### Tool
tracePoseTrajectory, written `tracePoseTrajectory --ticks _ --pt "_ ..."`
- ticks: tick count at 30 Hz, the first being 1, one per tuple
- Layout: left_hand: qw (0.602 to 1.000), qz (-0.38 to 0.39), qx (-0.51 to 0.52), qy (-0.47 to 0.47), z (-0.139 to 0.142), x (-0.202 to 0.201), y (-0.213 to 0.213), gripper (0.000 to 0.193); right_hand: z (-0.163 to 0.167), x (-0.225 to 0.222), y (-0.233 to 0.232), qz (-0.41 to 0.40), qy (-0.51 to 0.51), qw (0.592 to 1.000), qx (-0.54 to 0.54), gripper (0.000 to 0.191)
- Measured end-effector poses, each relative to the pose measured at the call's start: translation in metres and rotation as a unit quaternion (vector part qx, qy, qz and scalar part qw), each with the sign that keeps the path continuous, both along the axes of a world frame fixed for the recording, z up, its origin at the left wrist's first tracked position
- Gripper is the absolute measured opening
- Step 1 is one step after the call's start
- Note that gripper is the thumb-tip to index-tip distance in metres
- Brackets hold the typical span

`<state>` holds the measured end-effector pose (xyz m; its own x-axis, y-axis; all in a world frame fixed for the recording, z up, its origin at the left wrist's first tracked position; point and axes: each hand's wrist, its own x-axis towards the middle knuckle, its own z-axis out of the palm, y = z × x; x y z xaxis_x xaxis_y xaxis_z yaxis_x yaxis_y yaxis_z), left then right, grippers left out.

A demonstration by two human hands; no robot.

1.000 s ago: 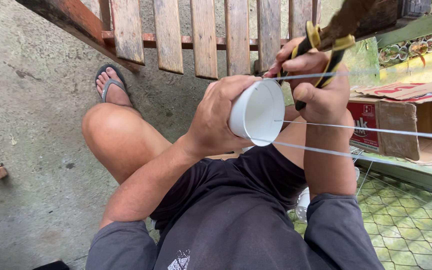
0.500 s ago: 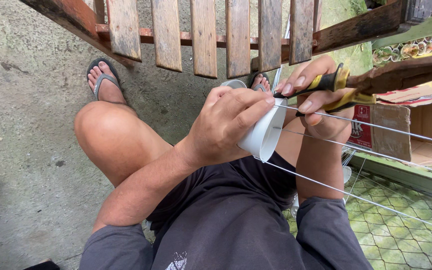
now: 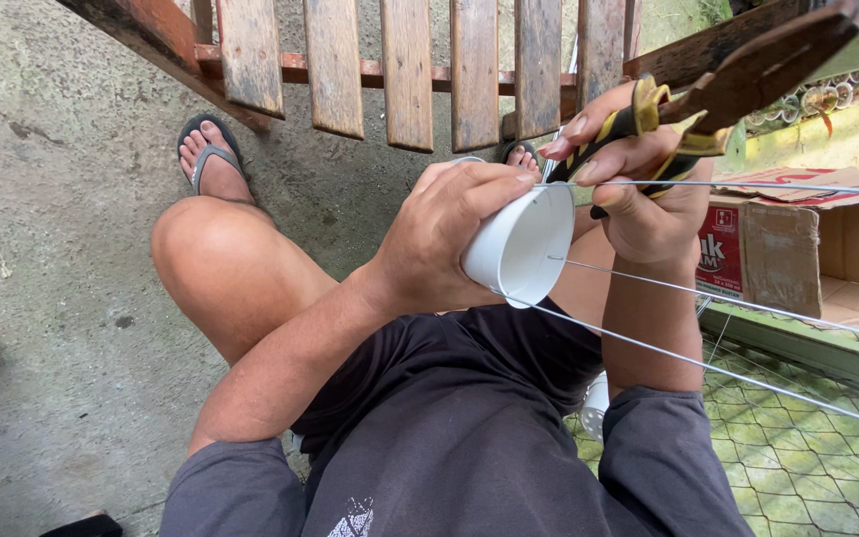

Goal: The person threads metal wires through holes in a white plastic pot and uses pliers to bend the wire ends into hooks. The person repeats this process to secure the pot for hanging.

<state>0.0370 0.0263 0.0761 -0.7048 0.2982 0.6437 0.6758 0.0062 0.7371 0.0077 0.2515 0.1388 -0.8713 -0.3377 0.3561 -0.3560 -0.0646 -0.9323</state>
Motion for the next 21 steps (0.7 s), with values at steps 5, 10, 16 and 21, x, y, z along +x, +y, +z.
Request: tracePoseTrajectory --ticks 5,10,16,21 --pt "0.998 -0.027 0.045 -0.029 -0.002 -0.002 0.004 0.095 0.005 0.008 0.007 -0.054 -0.028 0.996 0.064 0.043" --pt "0.998 -0.011 0.027 -0.053 -0.005 -0.002 0.000 0.099 0.021 0.006 0.025 -0.155 0.051 0.900 0.405 0.017" --pt "0.992 -0.056 0.030 -0.110 -0.006 -0.002 -0.002 0.098 0.045 0.008 0.046 -0.110 0.287 0.696 0.649 0.023" --pt "0.977 -0.107 0.057 -0.174 -0.010 0.000 0.003 0.099 0.060 0.016 0.049 -0.111 0.315 0.615 0.715 0.015"
